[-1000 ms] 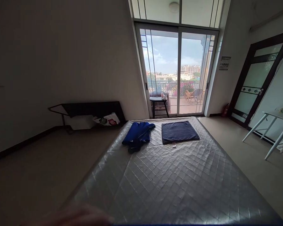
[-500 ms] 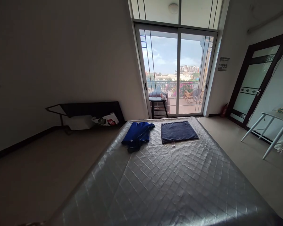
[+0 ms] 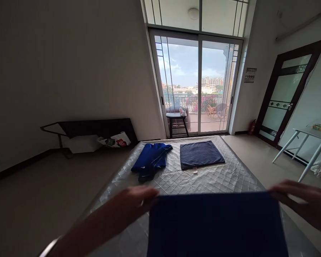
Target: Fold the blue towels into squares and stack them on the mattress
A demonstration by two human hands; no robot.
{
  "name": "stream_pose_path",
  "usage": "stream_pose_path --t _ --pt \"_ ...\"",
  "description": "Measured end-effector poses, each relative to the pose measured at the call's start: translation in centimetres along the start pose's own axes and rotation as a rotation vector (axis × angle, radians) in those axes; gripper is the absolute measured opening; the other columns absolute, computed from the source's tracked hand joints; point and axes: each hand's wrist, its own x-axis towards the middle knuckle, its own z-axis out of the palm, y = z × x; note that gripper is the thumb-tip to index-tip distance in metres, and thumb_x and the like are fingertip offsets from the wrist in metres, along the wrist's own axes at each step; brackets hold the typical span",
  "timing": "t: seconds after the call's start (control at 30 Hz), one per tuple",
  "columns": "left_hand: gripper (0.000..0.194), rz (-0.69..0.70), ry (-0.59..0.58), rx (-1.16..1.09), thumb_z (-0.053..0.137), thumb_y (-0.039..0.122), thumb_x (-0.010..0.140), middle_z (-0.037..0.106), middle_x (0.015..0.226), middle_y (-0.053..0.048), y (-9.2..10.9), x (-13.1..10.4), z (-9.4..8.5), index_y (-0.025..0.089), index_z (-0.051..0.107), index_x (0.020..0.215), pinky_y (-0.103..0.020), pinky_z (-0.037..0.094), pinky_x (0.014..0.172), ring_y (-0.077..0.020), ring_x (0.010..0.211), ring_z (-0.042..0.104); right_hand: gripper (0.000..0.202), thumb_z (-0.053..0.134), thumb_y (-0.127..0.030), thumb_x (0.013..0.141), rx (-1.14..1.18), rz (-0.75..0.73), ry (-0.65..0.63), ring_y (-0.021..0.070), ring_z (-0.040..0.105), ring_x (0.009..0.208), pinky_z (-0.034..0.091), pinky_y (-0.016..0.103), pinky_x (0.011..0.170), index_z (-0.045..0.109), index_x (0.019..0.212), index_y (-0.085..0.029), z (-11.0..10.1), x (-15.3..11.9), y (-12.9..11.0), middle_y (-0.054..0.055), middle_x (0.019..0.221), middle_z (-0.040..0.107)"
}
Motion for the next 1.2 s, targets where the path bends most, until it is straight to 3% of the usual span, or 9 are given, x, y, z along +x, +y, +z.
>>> stream_pose_path --t 0.1,0.2,0.27,0.4,0.53,0.7,0.8,0.9,1.2 --pt "0.031 0.012 -0.102 0.125 0.046 0.036 0.092 0.068 0.065 0.002 -2.0 8.6 -0.9 0.023 0.070 0.078 -0.020 0.041 0.057 -0.0121 0.057 0.062 0.044 0.048 -0.056 0.096 0.108 0.043 -0.254 0.0156 0.069 0.062 0.055 0.025 0.057 0.078 0.089 -0.024 4.0 7.9 2.6 0.005 0.082 0.076" --pt "0.027 -0.046 0.065 0.303 0.047 0.029 0.092 0.072 0.074 -0.002 -4.6 16.5 -2.1 0.021 0.069 0.077 -0.023 0.043 0.065 -0.0163 0.069 0.067 0.035 0.051 -0.045 0.096 -0.026 0.059 -0.146 0.0169 0.069 0.067 0.053 0.026 0.064 0.078 0.088 -0.022 7.7 16.6 6.2 0.004 0.075 0.075" --pt "0.024 -0.118 0.231 0.347 0.048 0.028 0.092 0.075 0.086 -0.005 -6.0 20.8 -2.9 0.020 0.070 0.090 -0.025 0.045 0.070 -0.0199 0.080 0.069 0.026 0.055 -0.034 0.093 -0.109 0.092 -0.048 0.0176 0.070 0.073 0.052 0.027 0.072 0.078 0.089 -0.021 9.5 21.6 8.6 0.005 0.083 0.077" --pt "0.026 -0.249 0.443 0.401 0.049 0.029 0.093 0.075 0.099 -0.008 -8.1 25.7 -2.1 0.019 0.066 0.110 -0.029 0.047 0.076 -0.0248 0.093 0.069 0.021 0.058 -0.023 0.090 -0.139 0.145 0.064 0.0184 0.072 0.081 0.052 0.029 0.083 0.077 0.099 -0.020 12.5 26.9 12.2 0.006 0.096 0.078" --pt "0.024 -0.302 0.361 0.394 0.044 0.024 0.095 0.072 0.103 -0.009 -11.1 26.1 4.4 0.019 0.063 0.109 -0.030 0.047 0.080 -0.0223 0.095 0.067 0.024 0.055 -0.023 0.093 -0.137 0.162 -0.003 0.0205 0.072 0.089 0.052 0.029 0.083 0.076 0.103 -0.020 17.5 24.9 15.1 0.008 0.103 0.077" --pt "0.011 -0.289 0.165 0.368 0.056 0.013 0.087 0.071 0.095 -0.005 -13.5 23.1 16.1 0.020 0.064 0.090 -0.029 0.047 0.084 -0.0194 0.093 0.066 0.024 0.054 -0.019 0.091 -0.122 0.307 -0.229 0.0212 0.072 0.094 0.052 0.028 0.085 0.077 0.099 -0.022 25.9 17.0 18.1 0.007 0.101 0.077" --pt "0.014 -0.297 0.123 0.359 0.056 0.009 0.086 0.070 0.097 -0.005 -14.0 21.5 20.7 0.020 0.063 0.092 -0.031 0.047 0.087 -0.0203 0.097 0.065 0.025 0.056 -0.013 0.086 -0.097 0.377 -0.330 0.0200 0.072 0.095 0.052 0.027 0.087 0.077 0.093 -0.023 29.3 12.8 19.0 0.006 0.101 0.077" --pt "0.018 -0.290 0.129 0.354 0.048 0.010 0.092 0.068 0.105 -0.008 -14.7 20.6 22.5 0.019 0.062 0.099 -0.033 0.047 0.091 -0.0207 0.102 0.063 0.027 0.053 -0.013 0.087 -0.100 0.401 -0.311 0.0195 0.070 0.101 0.051 0.028 0.092 0.076 0.098 -0.022 30.6 10.5 19.4 0.006 0.111 0.074" --pt "0.022 -0.214 0.148 0.334 0.048 0.011 0.090 0.069 0.106 -0.009 -14.7 20.7 22.4 0.020 0.066 0.100 -0.039 0.047 0.095 -0.0238 0.104 0.062 0.028 0.047 -0.010 0.090 -0.361 0.369 -0.346 0.0252 0.064 0.112 0.049 0.033 0.094 0.070 0.106 -0.017 30.9 10.2 17.3 0.013 0.112 0.072"
